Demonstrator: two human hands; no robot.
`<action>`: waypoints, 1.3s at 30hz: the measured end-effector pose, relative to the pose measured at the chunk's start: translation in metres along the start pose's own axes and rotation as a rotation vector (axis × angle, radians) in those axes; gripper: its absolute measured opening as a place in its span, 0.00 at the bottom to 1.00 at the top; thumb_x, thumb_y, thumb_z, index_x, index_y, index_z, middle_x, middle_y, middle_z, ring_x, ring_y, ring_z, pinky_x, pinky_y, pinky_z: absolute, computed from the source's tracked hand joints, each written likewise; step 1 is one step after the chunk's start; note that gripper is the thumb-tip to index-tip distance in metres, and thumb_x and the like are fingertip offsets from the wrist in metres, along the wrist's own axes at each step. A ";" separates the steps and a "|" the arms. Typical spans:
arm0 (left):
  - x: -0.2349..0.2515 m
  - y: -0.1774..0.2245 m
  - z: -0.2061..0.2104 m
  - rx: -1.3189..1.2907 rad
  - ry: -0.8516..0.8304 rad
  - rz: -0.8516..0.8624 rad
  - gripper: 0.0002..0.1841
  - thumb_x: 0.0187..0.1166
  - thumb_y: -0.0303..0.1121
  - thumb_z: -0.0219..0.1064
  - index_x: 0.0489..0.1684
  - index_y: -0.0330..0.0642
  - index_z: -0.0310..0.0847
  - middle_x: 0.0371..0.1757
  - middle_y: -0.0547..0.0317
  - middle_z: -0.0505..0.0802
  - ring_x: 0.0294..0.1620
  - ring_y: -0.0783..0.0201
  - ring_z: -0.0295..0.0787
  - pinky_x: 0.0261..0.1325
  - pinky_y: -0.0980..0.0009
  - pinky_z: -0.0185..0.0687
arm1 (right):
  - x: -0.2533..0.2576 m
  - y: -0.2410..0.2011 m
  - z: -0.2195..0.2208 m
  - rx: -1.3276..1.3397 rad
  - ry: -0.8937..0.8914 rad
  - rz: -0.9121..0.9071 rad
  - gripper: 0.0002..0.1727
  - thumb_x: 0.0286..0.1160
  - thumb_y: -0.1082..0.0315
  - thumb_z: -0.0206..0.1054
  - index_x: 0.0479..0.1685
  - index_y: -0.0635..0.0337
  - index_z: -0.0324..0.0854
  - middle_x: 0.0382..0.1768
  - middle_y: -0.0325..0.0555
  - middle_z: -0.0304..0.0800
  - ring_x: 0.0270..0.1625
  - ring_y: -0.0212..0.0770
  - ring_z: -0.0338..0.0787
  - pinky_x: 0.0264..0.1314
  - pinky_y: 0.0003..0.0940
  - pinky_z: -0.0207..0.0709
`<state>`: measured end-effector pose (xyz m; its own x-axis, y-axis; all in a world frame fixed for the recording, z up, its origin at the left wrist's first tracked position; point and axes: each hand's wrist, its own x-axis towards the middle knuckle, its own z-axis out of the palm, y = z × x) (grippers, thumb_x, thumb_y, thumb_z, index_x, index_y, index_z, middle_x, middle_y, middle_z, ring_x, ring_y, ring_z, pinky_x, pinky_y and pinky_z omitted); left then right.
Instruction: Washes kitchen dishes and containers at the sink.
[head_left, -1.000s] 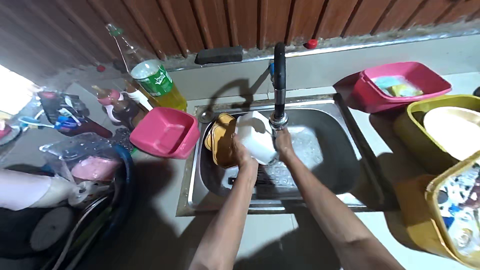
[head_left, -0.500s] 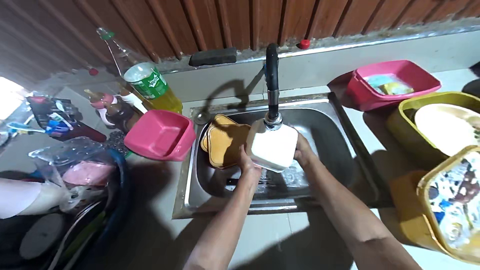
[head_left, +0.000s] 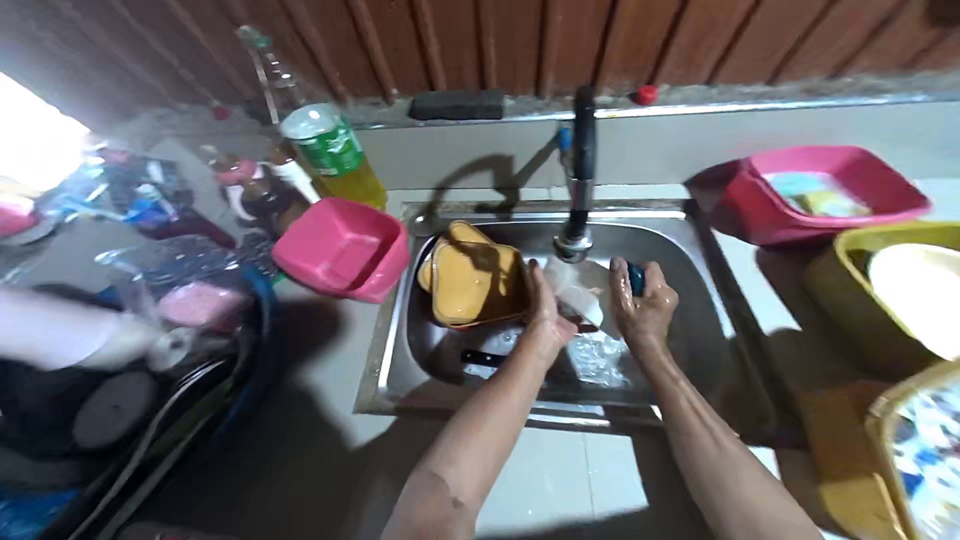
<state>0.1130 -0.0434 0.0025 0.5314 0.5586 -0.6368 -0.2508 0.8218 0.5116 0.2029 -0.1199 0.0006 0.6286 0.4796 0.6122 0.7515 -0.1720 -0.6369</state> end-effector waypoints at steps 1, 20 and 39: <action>-0.009 0.003 -0.003 0.057 -0.037 0.001 0.48 0.76 0.80 0.34 0.89 0.57 0.59 0.81 0.47 0.77 0.79 0.46 0.75 0.71 0.38 0.75 | -0.005 -0.001 0.005 -0.028 -0.018 -0.101 0.26 0.83 0.55 0.63 0.32 0.75 0.83 0.21 0.61 0.85 0.22 0.55 0.87 0.26 0.54 0.80; -0.039 0.045 -0.085 0.662 0.167 0.649 0.40 0.84 0.40 0.61 0.97 0.56 0.44 0.93 0.51 0.63 0.89 0.53 0.61 0.85 0.47 0.61 | 0.019 -0.042 0.055 -0.165 -1.256 -0.018 0.23 0.71 0.75 0.71 0.68 0.61 0.85 0.66 0.68 0.84 0.68 0.68 0.84 0.69 0.69 0.75; -0.066 0.065 -0.070 0.803 0.129 0.837 0.35 0.84 0.45 0.66 0.89 0.40 0.63 0.84 0.37 0.75 0.86 0.45 0.69 0.88 0.48 0.62 | -0.011 -0.041 0.058 0.458 -1.262 -0.038 0.18 0.76 0.64 0.59 0.57 0.65 0.86 0.53 0.50 0.85 0.57 0.34 0.83 0.63 0.33 0.78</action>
<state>0.0049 -0.0185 0.0373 0.3446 0.9378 0.0417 0.1243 -0.0896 0.9882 0.1534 -0.0684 -0.0068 -0.1903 0.9801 -0.0564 0.4737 0.0413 -0.8797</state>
